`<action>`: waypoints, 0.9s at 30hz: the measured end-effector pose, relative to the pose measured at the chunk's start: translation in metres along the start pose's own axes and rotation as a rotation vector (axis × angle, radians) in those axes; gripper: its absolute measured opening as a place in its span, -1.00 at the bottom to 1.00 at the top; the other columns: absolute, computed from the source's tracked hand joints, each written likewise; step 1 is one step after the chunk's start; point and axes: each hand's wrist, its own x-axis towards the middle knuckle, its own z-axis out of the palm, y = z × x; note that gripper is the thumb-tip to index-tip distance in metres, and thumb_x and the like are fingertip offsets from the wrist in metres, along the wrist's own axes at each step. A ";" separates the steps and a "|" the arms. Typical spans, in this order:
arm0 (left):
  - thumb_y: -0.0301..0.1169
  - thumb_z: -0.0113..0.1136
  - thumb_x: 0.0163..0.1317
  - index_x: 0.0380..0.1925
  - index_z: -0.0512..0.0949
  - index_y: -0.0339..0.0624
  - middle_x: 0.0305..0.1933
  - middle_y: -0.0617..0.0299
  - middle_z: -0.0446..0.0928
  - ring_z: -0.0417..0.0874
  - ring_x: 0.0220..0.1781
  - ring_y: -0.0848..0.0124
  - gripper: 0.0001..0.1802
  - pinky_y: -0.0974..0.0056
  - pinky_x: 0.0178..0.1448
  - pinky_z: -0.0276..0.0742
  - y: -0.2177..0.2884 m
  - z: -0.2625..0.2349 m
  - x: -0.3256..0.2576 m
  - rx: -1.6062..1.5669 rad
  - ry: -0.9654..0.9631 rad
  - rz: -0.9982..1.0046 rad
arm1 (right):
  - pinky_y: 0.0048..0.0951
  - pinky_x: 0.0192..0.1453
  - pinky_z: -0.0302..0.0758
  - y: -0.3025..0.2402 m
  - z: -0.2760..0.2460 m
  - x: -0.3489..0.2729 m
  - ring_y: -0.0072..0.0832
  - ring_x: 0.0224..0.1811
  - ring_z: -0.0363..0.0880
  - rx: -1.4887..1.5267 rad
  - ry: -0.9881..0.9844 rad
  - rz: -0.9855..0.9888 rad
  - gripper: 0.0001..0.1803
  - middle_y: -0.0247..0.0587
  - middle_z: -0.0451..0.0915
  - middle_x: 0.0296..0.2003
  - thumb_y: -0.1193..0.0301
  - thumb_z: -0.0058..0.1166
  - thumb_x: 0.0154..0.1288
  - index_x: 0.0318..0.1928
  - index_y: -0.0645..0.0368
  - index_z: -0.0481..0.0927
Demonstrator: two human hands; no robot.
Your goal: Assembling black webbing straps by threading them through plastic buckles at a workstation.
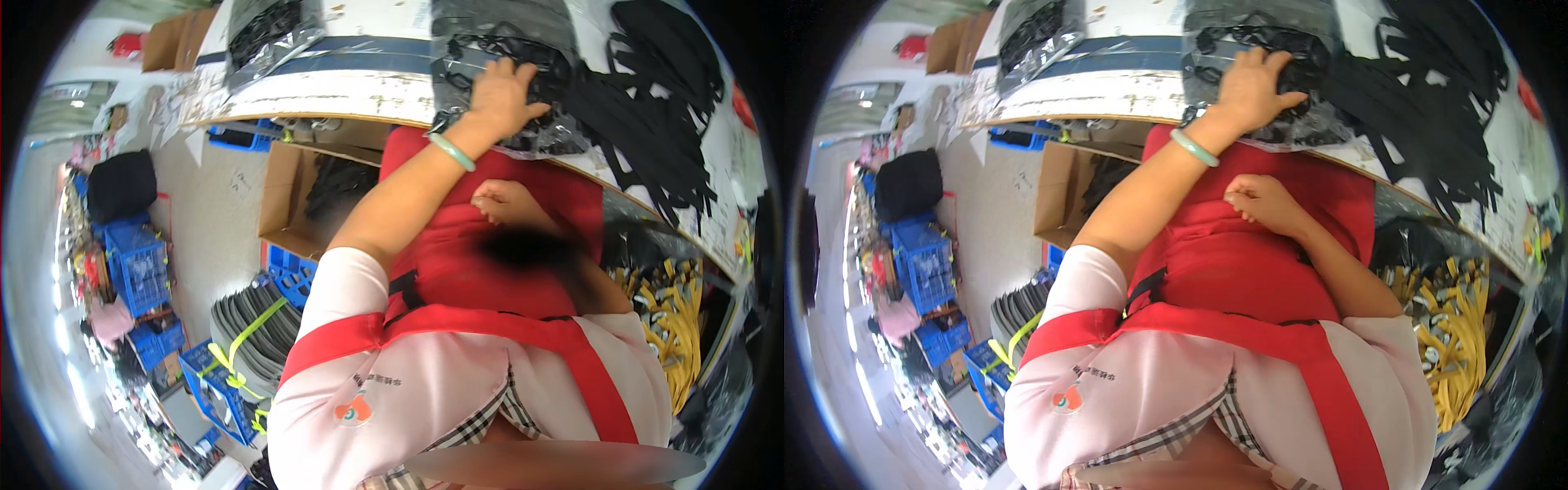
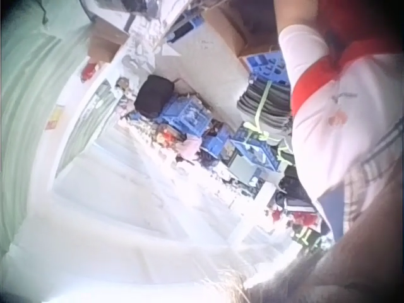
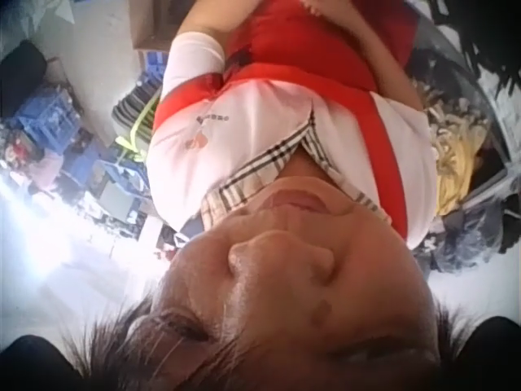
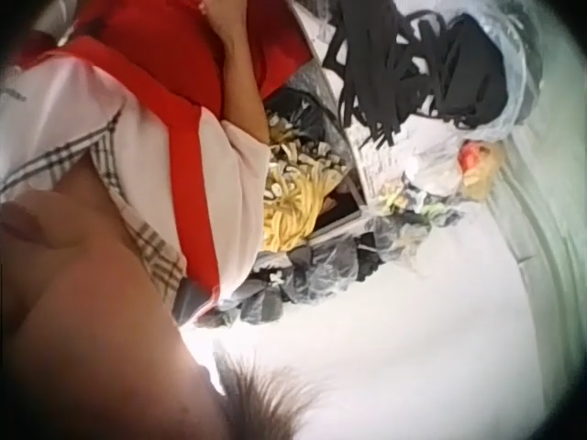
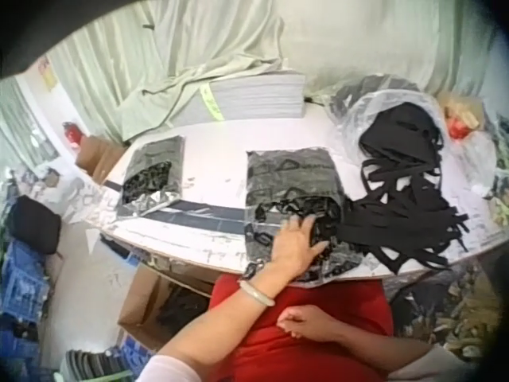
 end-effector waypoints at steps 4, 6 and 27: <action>-0.22 0.32 0.00 -0.14 0.61 -0.10 -0.13 0.01 0.51 0.58 -0.11 0.01 -0.60 0.09 -0.04 0.51 -0.006 0.007 0.009 -0.267 -0.055 0.024 | -0.63 -0.44 0.41 0.004 0.000 0.003 -0.72 -0.52 0.43 0.001 -0.009 0.021 -0.86 -0.42 0.49 -0.52 0.39 0.04 0.32 -0.30 0.20 0.55; -0.42 0.31 -0.04 -0.33 0.64 -0.19 -0.36 0.10 0.56 0.60 -0.39 0.24 -0.78 0.20 -0.25 0.55 -0.014 0.006 0.017 -0.470 0.019 -0.058 | -0.60 -0.45 0.42 0.006 0.005 0.007 -0.70 -0.52 0.44 -0.014 -0.067 -0.056 -0.87 -0.40 0.51 -0.51 0.40 0.05 0.31 -0.30 0.22 0.55; -0.55 0.16 0.25 0.07 0.48 -0.25 -0.32 0.21 0.53 0.42 -0.53 0.59 -0.64 0.55 -0.67 0.20 0.009 -0.073 -0.080 -1.479 -0.349 -0.542 | -0.68 -0.62 0.32 -0.070 -0.043 -0.028 -0.71 -0.64 0.40 0.449 0.395 -0.267 -0.72 -0.38 0.48 -0.51 0.23 0.00 0.41 -0.21 0.23 0.54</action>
